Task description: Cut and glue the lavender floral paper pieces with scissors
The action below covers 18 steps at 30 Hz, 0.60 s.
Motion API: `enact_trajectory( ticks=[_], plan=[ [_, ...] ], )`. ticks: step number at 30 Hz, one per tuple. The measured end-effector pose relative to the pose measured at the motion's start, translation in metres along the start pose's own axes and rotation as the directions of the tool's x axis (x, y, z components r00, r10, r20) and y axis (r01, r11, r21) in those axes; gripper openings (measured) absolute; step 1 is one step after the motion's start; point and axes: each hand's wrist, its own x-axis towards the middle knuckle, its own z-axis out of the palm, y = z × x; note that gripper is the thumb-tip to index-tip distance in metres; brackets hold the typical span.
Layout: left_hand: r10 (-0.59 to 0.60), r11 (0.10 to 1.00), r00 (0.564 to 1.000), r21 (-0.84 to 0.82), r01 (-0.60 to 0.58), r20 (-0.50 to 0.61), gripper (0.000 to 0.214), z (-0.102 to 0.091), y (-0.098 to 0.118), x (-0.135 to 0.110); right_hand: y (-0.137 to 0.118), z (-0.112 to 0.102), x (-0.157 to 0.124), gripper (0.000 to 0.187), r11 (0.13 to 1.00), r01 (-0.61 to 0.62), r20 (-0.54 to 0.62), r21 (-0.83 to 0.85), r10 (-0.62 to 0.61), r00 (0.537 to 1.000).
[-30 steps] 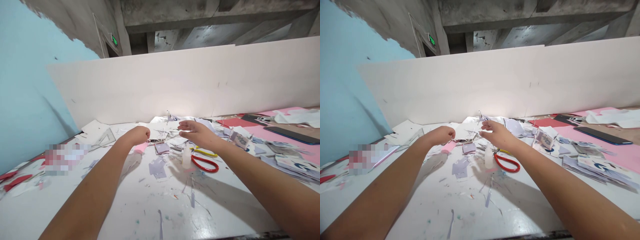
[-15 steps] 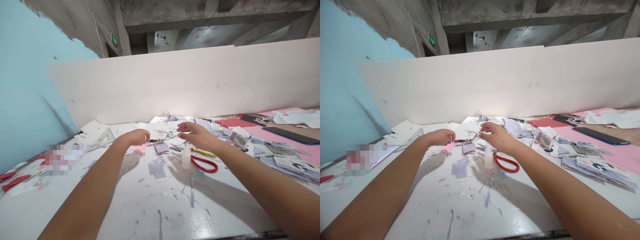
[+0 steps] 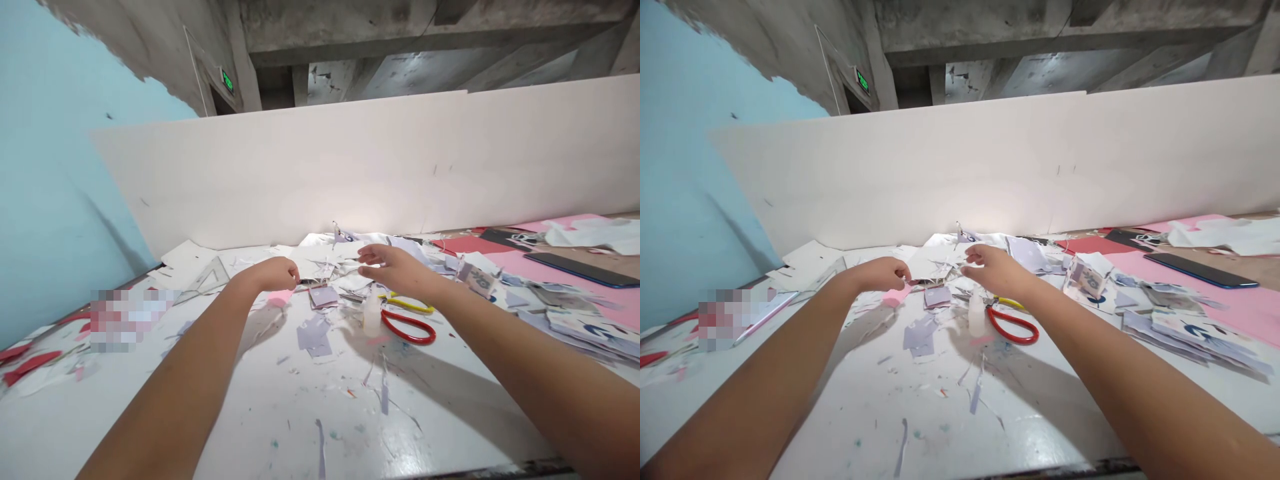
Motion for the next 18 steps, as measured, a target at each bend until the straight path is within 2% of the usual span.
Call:
enact_trajectory(
  ticks=[2, 3, 5, 7, 9, 11, 13, 16, 18],
  plan=[
    [0.011, 1.0, 1.0, 0.001, -0.011, 0.011, 0.044, 0.001, -0.004, 0.003, 0.009, -0.018, 0.007, 0.051, 0.981, -0.128, -0.142, -0.147, 0.107, 0.984],
    [0.017, 1.0, 1.0, 0.005, -0.017, 0.021, 0.048, 0.002, -0.006, 0.004, 0.016, -0.03, 0.011, 0.055, 0.948, -0.214, -0.266, -0.234, 0.15, 0.952],
    [0.035, 0.999, 0.998, 0.015, -0.036, 0.052, 0.053, 0.003, -0.01, 0.007, 0.034, -0.053, 0.018, 0.06, 0.807, -0.46, -0.452, -0.37, 0.276, 0.848],
    [0.052, 0.998, 0.995, 0.018, -0.053, 0.081, 0.059, 0.005, -0.011, 0.007, 0.057, -0.071, 0.022, 0.066, 0.727, -0.587, -0.496, -0.356, 0.385, 0.778],
    [0.052, 0.999, 0.995, 0.007, -0.053, 0.085, 0.064, 0.006, -0.01, 0.006, 0.078, -0.08, 0.025, 0.071, 0.675, -0.66, -0.458, -0.331, 0.496, 0.738],
    [0.05, 0.998, 0.998, -0.024, -0.049, 0.041, 0.065, 0.006, -0.007, 0.004, 0.094, -0.081, 0.025, 0.069, 0.679, -0.668, -0.374, -0.307, 0.559, 0.74],
    [0.043, 0.995, 0.999, -0.083, -0.045, -0.027, 0.059, 0.005, -0.004, 0.002, 0.104, -0.08, 0.024, 0.06, 0.713, -0.642, -0.324, -0.283, 0.559, 0.763],
    [0.043, 0.985, 0.99, -0.162, -0.065, -0.136, 0.04, 0.004, -0.001, 0.0, 0.107, -0.079, 0.025, 0.052, 0.786, -0.574, -0.353, -0.228, 0.483, 0.801],
    [0.065, 0.98, 0.979, -0.171, -0.098, -0.191, 0.03, 0.005, 0.0, -0.001, 0.105, -0.081, 0.027, 0.05, 0.865, -0.476, -0.417, -0.161, 0.378, 0.827]
  ],
)
